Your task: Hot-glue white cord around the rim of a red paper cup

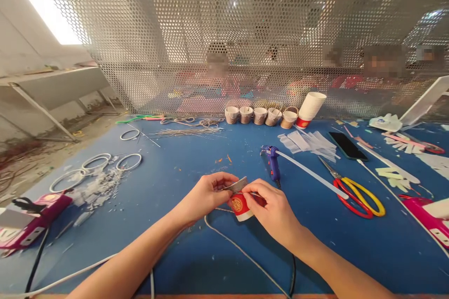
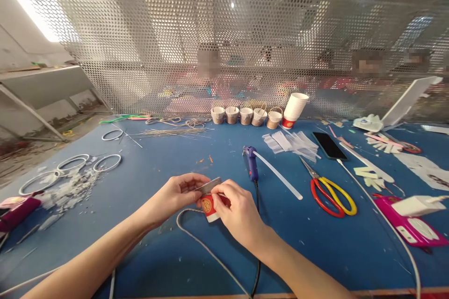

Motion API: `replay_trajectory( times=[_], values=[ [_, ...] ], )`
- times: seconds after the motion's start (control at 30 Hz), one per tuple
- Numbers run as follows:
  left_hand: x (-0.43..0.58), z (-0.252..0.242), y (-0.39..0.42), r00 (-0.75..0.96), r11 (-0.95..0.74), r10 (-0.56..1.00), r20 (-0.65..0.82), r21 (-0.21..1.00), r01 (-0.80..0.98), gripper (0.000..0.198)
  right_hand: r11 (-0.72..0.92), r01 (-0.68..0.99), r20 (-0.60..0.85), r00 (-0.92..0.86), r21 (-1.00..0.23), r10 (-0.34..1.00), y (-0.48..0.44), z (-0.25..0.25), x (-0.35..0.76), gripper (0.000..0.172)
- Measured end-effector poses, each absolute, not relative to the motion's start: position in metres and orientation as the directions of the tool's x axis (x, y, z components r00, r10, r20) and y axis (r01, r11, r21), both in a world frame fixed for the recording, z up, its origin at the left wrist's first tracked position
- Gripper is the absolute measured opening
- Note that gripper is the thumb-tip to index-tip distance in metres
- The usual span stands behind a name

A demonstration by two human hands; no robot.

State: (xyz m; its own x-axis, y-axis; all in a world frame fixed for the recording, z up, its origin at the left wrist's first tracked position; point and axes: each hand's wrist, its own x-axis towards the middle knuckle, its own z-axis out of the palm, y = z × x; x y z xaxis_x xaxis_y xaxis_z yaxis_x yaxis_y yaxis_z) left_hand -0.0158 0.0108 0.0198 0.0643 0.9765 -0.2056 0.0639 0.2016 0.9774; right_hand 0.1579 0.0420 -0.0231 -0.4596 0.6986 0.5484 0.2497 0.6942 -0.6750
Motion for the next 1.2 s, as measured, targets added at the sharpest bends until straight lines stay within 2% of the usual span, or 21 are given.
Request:
replay_trajectory(
  times=[0.23, 0.7, 1.03, 1.2],
  values=[
    [-0.015, 0.015, 0.012, 0.074, 0.253, 0.965, -0.252, 0.968, 0.002, 0.033, 0.709, 0.251, 0.563, -0.461, -0.659, 0.686, 0.043, -0.024, 0.157, 0.012],
    [-0.014, 0.010, 0.011, 0.052, 0.203, 0.977, -0.206, 0.977, 0.059, 0.028, 0.742, 0.256, 0.610, -0.439, -0.619, 0.660, 0.042, -0.024, 0.153, 0.013],
    [-0.011, 0.007, 0.011, 0.039, 0.184, 0.982, -0.184, 0.983, 0.001, 0.024, 0.737, 0.257, 0.586, -0.469, -0.625, 0.660, 0.041, -0.024, 0.152, 0.013],
    [-0.010, 0.008, 0.010, 0.030, 0.171, 0.985, -0.170, 0.985, -0.008, 0.022, 0.767, 0.264, 0.610, -0.481, -0.584, 0.630, 0.039, -0.023, 0.152, 0.015]
  ],
)
